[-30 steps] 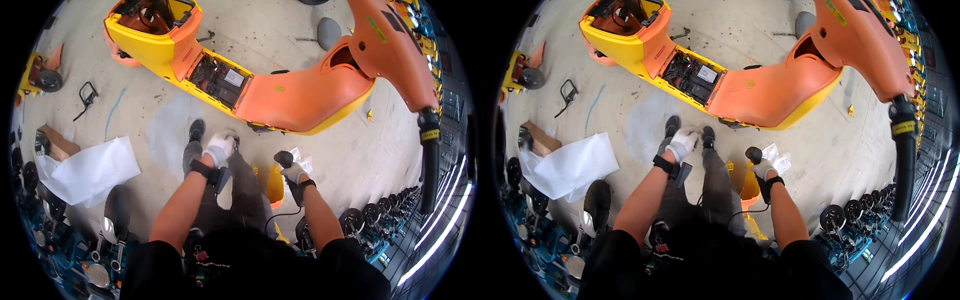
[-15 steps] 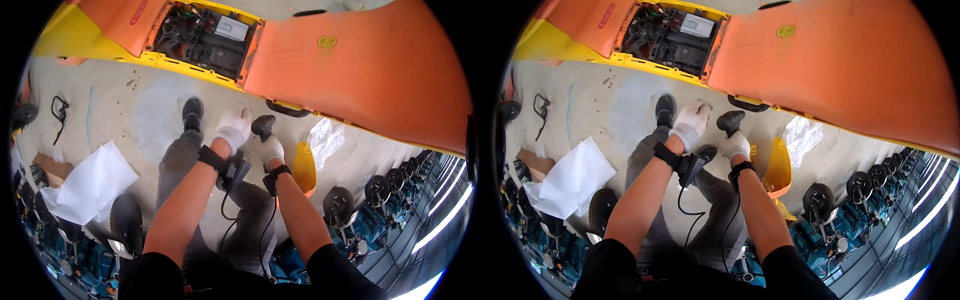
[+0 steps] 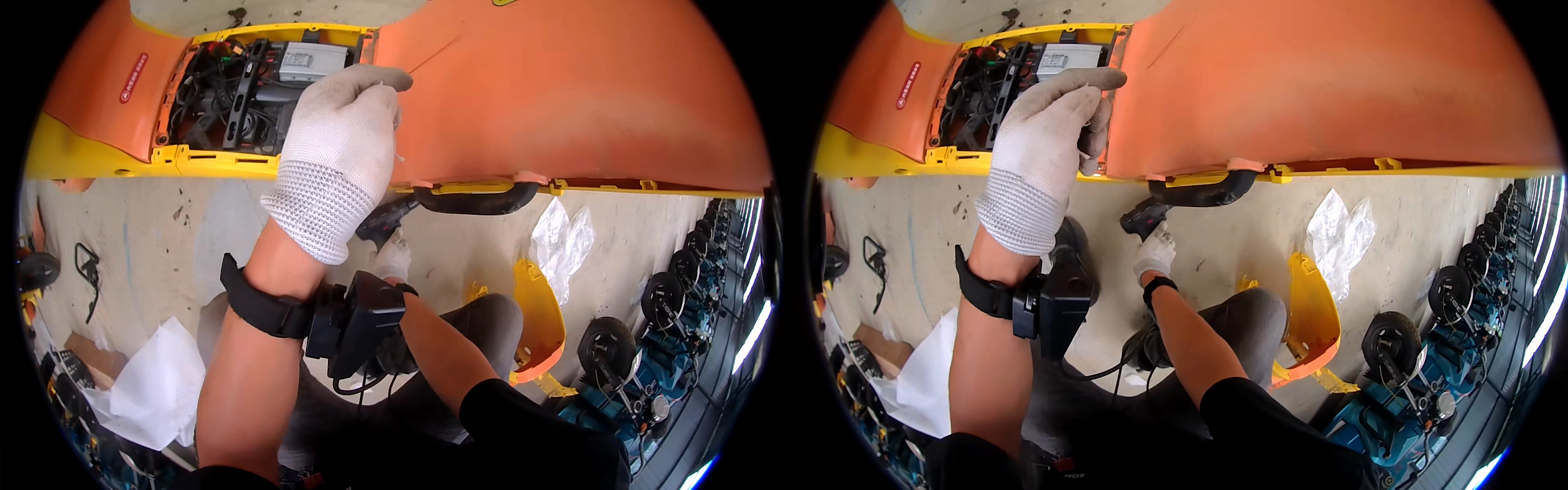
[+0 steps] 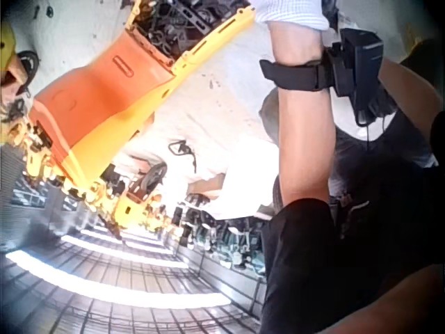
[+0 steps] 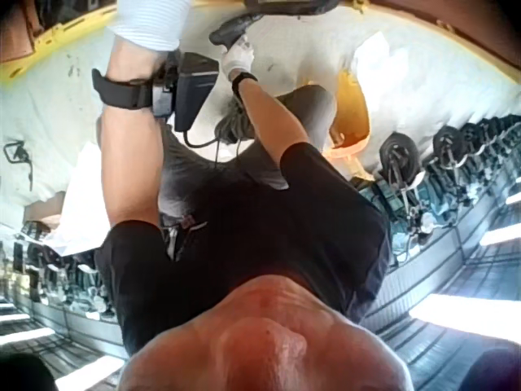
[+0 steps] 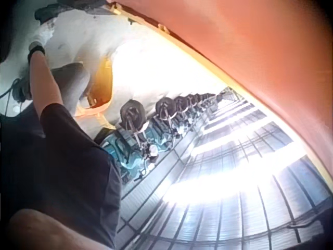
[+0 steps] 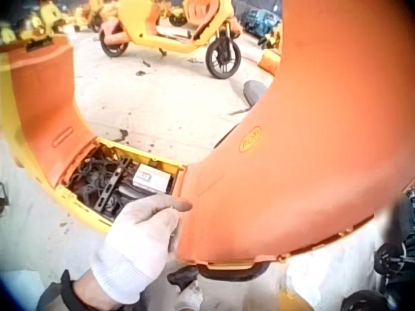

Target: The person removes a plastic fairing from the front of a scooter, picks up a yellow replacement part from the ground, and uses an electric drill to secure screws into the front assembly.

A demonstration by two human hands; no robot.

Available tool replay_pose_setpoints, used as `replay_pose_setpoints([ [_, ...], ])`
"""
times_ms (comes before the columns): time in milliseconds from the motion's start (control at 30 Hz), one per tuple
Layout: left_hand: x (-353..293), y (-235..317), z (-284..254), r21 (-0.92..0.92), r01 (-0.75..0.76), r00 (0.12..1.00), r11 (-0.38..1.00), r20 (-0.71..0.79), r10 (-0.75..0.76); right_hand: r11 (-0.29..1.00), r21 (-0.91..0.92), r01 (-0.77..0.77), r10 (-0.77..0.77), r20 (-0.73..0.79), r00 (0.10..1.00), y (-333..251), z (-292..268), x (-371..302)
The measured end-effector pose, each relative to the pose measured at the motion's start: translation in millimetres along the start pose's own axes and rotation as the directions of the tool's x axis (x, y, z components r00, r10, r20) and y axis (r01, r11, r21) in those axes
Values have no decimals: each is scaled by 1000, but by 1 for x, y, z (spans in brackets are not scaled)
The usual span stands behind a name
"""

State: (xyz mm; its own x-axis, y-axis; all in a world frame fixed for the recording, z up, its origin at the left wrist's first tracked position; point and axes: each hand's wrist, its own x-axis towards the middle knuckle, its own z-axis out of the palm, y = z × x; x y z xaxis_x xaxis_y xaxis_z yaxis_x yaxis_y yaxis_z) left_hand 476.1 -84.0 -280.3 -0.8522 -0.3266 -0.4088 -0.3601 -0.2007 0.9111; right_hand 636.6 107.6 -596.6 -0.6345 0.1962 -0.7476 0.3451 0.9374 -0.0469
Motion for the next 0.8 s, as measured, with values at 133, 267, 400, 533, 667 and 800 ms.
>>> replay_pose_setpoints([
  [133,12,6,-4,275,-298,953,914,32,301,1000,9,-23,24,-48,999,-1,66,38],
  [267,6,17,9,394,-473,852,788,-25,524,981,-113,156,-109,343,933,-5,36,72],
  [400,-15,26,37,342,-371,911,863,-46,410,858,98,504,-511,61,858,-26,-78,51],
  [533,-30,22,60,499,-366,916,785,45,398,743,316,590,-570,-163,805,-32,-207,-7],
  [667,-34,12,79,650,-505,822,567,164,545,448,583,678,-315,-607,730,-12,-287,-72],
  [800,-35,10,81,676,-550,785,491,218,580,191,526,829,-241,-793,559,-13,-335,-105],
])
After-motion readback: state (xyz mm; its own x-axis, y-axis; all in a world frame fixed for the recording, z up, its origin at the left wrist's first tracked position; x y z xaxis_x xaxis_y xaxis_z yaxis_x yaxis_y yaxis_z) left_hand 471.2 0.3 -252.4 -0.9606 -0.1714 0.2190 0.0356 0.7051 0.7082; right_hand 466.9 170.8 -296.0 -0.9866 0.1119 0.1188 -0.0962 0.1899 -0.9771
